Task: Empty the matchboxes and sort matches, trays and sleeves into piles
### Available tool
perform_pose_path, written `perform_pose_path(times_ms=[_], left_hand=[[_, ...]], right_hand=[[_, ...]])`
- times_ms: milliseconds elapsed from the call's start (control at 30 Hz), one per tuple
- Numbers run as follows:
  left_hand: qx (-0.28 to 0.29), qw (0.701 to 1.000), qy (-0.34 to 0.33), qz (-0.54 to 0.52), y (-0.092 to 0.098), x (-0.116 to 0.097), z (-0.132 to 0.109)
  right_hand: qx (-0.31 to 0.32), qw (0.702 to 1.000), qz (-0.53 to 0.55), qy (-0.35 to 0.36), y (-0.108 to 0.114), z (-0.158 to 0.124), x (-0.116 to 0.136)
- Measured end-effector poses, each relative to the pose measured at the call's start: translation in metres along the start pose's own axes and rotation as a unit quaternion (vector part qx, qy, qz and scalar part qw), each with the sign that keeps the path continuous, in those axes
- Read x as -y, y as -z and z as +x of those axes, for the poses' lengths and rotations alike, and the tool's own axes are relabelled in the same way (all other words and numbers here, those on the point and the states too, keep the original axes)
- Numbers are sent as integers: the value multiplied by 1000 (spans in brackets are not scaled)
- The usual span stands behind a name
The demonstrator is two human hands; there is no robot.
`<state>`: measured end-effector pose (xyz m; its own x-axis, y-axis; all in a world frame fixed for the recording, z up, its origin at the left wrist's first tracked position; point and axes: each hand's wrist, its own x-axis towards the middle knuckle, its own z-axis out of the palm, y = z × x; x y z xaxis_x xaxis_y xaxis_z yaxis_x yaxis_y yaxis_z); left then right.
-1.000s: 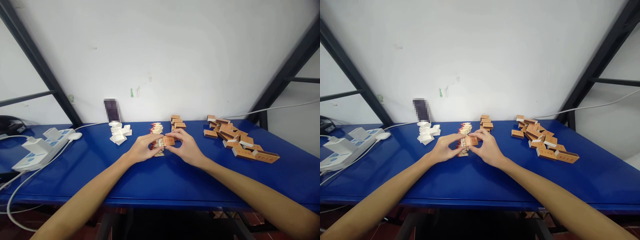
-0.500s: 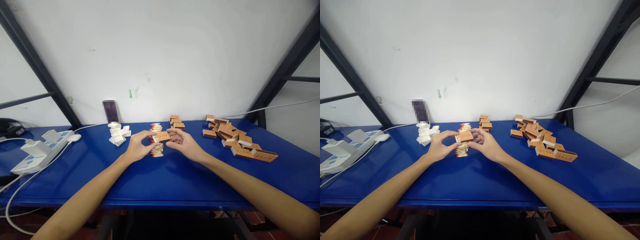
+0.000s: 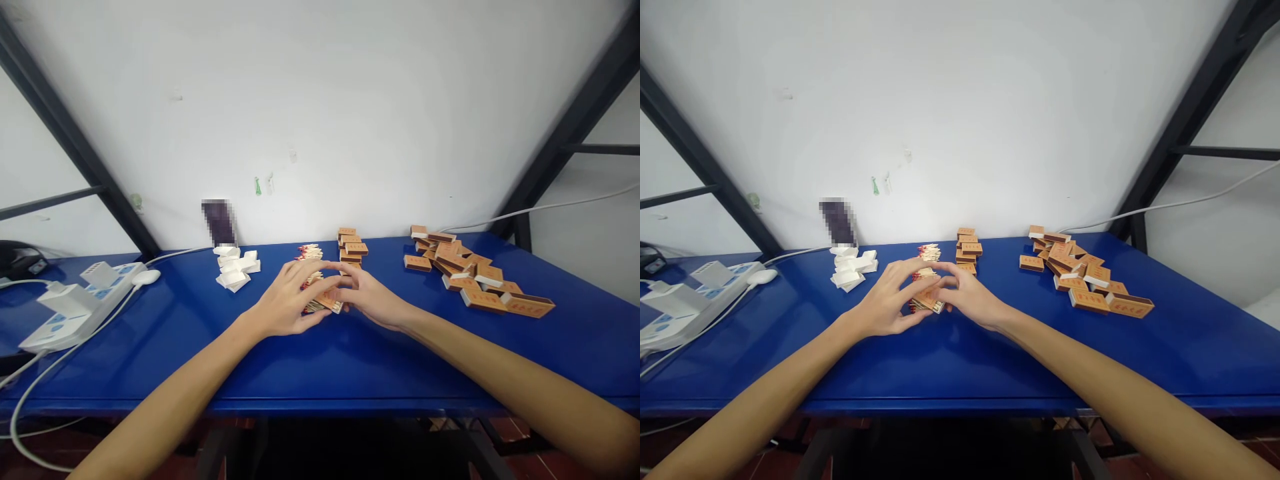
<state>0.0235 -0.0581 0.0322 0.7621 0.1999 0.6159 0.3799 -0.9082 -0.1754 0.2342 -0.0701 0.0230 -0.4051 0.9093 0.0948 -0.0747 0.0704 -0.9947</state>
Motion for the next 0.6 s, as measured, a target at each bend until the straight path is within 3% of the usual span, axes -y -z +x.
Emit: perform_pose_path(times_ms=[100,167,333,433,600], left_hand=[[48,998,-3,-30,0,4,-2],[43,998,9,-48,-2,8,-4],[28,996,46,-66,-2,17,-9],[43,993,60,-89,1,21,-9],[38,991,75,-100,2,29,-11]], right_hand=[[-4,999,-44,23,6,2,-3],[-10,992,-108,61,9,1,-4],[-25,933,-305,189,11,-1,-8],[-36,924,-319,209,11,0,-9],[-39,944,-272,182,13,4,-11]])
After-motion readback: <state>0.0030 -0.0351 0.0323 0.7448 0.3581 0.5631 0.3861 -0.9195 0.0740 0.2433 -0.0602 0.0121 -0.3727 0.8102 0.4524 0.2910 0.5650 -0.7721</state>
